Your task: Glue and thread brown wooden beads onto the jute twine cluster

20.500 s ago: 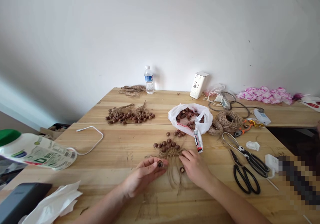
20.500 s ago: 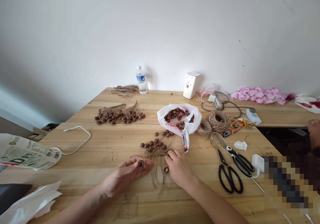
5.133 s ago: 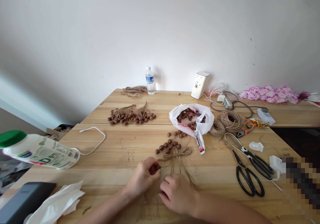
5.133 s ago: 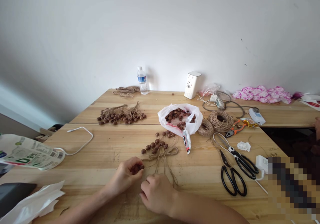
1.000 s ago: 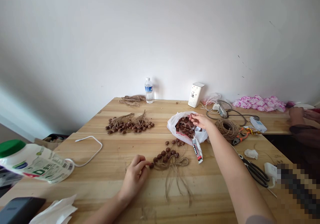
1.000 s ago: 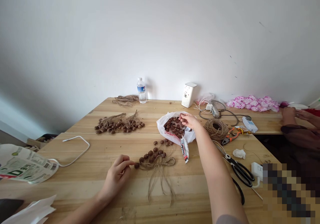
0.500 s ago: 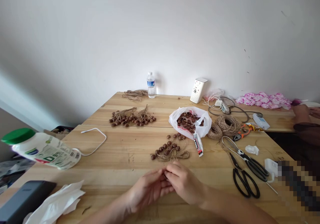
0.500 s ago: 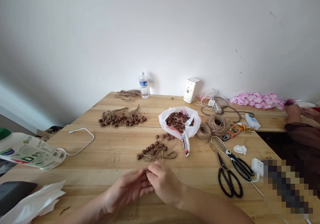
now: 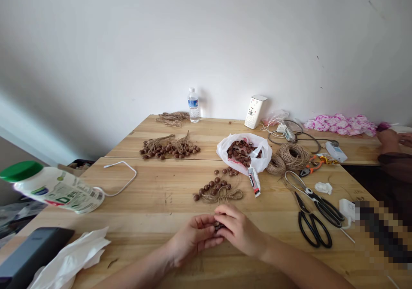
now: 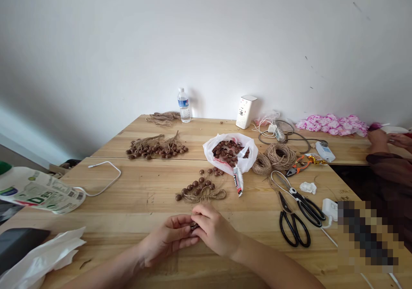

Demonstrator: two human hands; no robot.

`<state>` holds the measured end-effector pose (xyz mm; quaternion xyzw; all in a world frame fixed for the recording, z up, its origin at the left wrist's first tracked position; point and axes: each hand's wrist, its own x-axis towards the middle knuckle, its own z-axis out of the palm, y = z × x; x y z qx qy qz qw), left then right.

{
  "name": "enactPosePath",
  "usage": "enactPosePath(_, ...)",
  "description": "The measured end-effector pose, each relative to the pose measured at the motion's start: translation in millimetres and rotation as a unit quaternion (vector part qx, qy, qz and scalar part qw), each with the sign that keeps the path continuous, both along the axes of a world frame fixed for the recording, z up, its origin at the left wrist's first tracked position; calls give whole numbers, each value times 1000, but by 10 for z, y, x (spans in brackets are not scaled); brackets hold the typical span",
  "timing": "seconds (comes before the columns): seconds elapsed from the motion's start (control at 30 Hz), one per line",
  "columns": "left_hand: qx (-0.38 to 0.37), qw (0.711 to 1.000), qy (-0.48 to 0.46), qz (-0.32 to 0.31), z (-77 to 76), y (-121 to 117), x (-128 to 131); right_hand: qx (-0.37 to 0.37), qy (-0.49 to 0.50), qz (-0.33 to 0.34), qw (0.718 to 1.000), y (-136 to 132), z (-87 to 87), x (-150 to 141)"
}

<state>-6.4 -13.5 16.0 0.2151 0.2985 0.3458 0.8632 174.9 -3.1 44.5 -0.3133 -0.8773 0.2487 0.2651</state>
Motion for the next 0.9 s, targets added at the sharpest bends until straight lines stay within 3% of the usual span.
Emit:
enactPosePath(0.13, 1, 1000, -5, 13, -6, 19, -24, 14, 28, -27, 999, 54, -38, 63)
enactPosePath(0.4, -7, 1000, -11, 19, 72, 69, -70, -51, 91, 21, 994, 133, 66, 146)
enactPosePath(0.7, -4, 1000, 3, 17, 43, 58, -62, -93, 38, 13, 995, 140, 80, 196)
enactPosePath(0.9, 5, 999, 21, 26, -17, 55, -50, -61, -5, 0, 998, 115, 69, 193)
